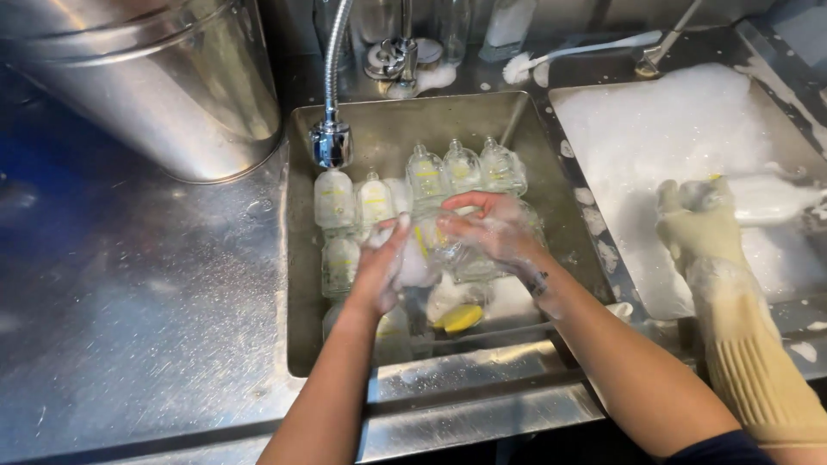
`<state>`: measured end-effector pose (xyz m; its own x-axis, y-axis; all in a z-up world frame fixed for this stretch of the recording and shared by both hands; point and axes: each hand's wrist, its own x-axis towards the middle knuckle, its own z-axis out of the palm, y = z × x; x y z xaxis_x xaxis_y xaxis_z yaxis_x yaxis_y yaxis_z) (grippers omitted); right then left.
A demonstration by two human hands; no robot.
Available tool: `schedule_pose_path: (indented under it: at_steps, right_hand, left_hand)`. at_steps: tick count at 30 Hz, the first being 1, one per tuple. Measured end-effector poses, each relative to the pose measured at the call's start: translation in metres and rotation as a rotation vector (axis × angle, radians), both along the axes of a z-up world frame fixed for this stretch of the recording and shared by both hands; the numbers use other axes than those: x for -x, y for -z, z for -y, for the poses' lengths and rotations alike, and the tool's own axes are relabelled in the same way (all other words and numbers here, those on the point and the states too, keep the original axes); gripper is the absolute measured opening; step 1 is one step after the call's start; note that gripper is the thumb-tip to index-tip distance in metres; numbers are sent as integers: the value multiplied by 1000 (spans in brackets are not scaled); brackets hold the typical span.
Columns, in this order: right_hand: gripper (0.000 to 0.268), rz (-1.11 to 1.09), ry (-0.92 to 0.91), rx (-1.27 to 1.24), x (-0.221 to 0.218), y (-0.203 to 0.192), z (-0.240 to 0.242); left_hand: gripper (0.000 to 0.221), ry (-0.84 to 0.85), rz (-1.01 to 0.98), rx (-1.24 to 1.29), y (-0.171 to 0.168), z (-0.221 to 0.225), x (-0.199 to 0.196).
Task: Manually washing glass bottles using a bottle brush and sponge in a sink.
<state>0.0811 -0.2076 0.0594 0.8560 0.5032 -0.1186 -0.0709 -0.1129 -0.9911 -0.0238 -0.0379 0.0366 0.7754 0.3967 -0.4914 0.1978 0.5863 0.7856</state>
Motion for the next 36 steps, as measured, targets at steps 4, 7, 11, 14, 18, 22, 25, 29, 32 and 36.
schedule_pose_path:
  at_steps: [4, 7, 11, 14, 18, 22, 25, 29, 32, 36]
  right_hand:
    - [34, 68, 144, -31, 4, 2, -11]
    - [43, -19, 276, -54, 5, -2, -13]
    - [18, 159, -210, 540, 7, 0, -10]
    - [34, 237, -905, 1073, 6, 10, -6]
    - [61, 201, -1344, 1415, -4, 49, 11]
    - [62, 104, -1286, 1384, -8, 96, 27]
    - [64, 25, -1232, 1365, -36, 115, 30]
    - [74, 124, -994, 1303, -120, 81, 2]
    - [93, 597, -536, 1162, -182, 25, -55]
    - [88, 731, -144, 1000, -168, -55, -147]
  left_hand:
    - [62, -78, -56, 159, -5, 7, -11]
    - [90, -153, -127, 294, -35, -4, -7]
    - [91, -180, -130, 307, -52, -17, -1]
    - [86, -159, -130, 299, -60, -13, 2]
    - [72, -134, -73, 266, -67, 0, -3]
    - [69, -148, -54, 300, -74, 0, 1]
    - [64, -199, -49, 361, -72, -5, -1]
    - [77, -268, -147, 272, -28, -12, -14]
    - [82, -358, -199, 213, -31, -20, -7]
    - [60, -511, -211, 210, 0, -46, -20]
